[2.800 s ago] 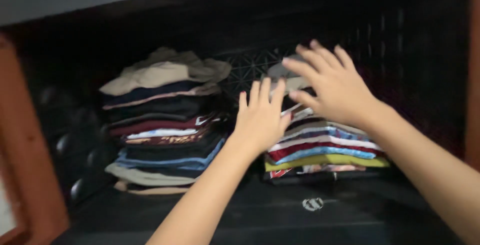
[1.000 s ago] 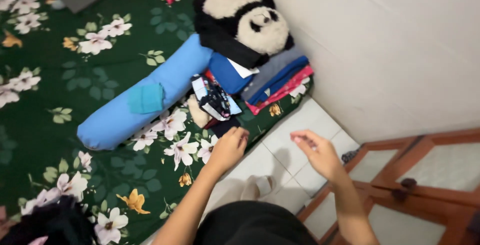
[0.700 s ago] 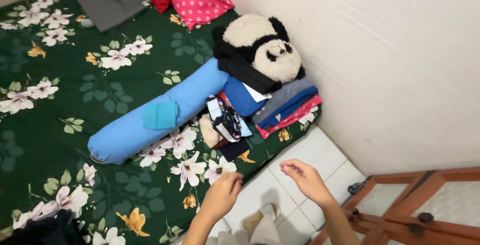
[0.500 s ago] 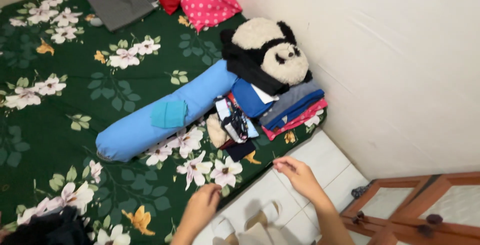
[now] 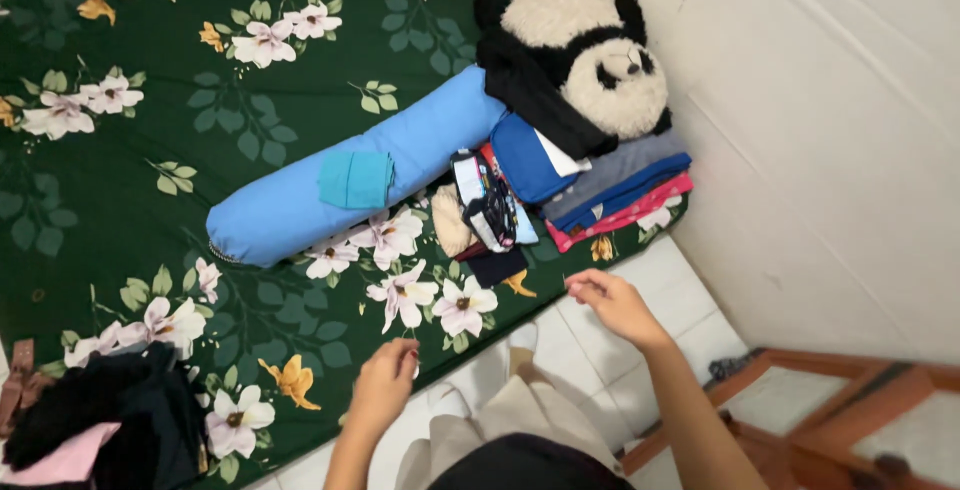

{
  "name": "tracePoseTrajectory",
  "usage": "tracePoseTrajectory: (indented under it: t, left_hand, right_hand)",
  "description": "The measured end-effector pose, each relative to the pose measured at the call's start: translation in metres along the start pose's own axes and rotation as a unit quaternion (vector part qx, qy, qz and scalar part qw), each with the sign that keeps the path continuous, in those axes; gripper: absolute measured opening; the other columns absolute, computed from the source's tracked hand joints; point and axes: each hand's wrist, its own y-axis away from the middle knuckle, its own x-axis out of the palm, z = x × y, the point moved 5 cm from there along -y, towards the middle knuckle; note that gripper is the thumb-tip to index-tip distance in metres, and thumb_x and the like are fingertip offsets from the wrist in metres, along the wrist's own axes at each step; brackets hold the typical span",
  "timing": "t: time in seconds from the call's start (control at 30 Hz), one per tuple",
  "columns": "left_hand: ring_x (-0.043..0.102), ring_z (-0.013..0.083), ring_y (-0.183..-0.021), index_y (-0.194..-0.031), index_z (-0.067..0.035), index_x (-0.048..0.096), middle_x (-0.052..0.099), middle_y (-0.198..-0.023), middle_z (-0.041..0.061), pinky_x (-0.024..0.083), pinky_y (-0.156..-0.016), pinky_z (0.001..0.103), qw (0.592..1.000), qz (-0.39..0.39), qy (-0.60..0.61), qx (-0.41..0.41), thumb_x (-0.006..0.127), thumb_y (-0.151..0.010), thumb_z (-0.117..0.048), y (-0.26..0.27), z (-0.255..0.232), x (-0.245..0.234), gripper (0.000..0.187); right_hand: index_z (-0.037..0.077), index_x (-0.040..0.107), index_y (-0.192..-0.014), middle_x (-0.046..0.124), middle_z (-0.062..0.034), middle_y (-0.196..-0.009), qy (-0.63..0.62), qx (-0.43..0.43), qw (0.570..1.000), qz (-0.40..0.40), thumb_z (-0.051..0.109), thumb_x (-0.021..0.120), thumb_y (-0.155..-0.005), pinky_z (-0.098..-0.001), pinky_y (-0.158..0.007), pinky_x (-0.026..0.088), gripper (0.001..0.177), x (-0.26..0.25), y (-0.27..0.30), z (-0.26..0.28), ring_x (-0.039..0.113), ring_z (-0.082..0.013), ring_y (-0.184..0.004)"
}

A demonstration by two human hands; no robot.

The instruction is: Folding a sweater and organizing folded clothes and other small household items into a cupboard.

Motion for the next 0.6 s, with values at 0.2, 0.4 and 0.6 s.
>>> tracePoseTrajectory:
  t: [0.2, 0.4, 0.6]
  left_hand:
    - [0.072, 0.0333, -0.092, -0.106, -0.009, 0.071, 0.074, -0.103, 0.014, 0.056, -0.080, 0.042, 1.000, 0.010, -0.008, 0.009, 0.059, -0.093, -0.021, -0.064, -0.043, 0.058, 0.021]
    - [0.072, 0.0337, -0.089, -0.105, -0.011, 0.070, 0.074, -0.101, 0.013, 0.056, -0.078, 0.043, 0.998, 0.007, 0.042, -0.048, 0.060, -0.093, -0.019, -0.101, -0.035, 0.150, 0.018]
    - [0.070, 0.0346, -0.093, -0.105, -0.016, 0.071, 0.073, -0.098, 0.014, 0.056, -0.083, 0.044, 0.994, 0.065, 0.065, -0.065, 0.064, -0.091, -0.018, -0.088, 0.057, 0.308, 0.016]
  right_hand:
    - [0.005, 0.073, -0.111, 0.075, -0.0013, -0.094, 0.030, 0.003, 0.998, 0.052, 0.022, 0.067, -0.095, -0.0254, -0.080, 0.053, 0.024, -0.034, -0.100, -0.022, 0.067, -0.0093, -0.088]
    - [0.005, 0.073, -0.108, 0.073, -0.0036, -0.083, 0.050, -0.014, 0.993, 0.106, 0.020, 0.068, -0.094, -0.0286, -0.070, 0.053, 0.021, -0.018, -0.208, -0.060, 0.065, -0.0121, -0.076]
    - [0.009, 0.073, -0.109, 0.075, -0.0015, -0.083, 0.115, 0.058, 0.981, 0.144, 0.023, 0.067, -0.092, -0.0300, -0.070, 0.057, 0.022, 0.040, -0.309, -0.125, 0.072, -0.0139, -0.074]
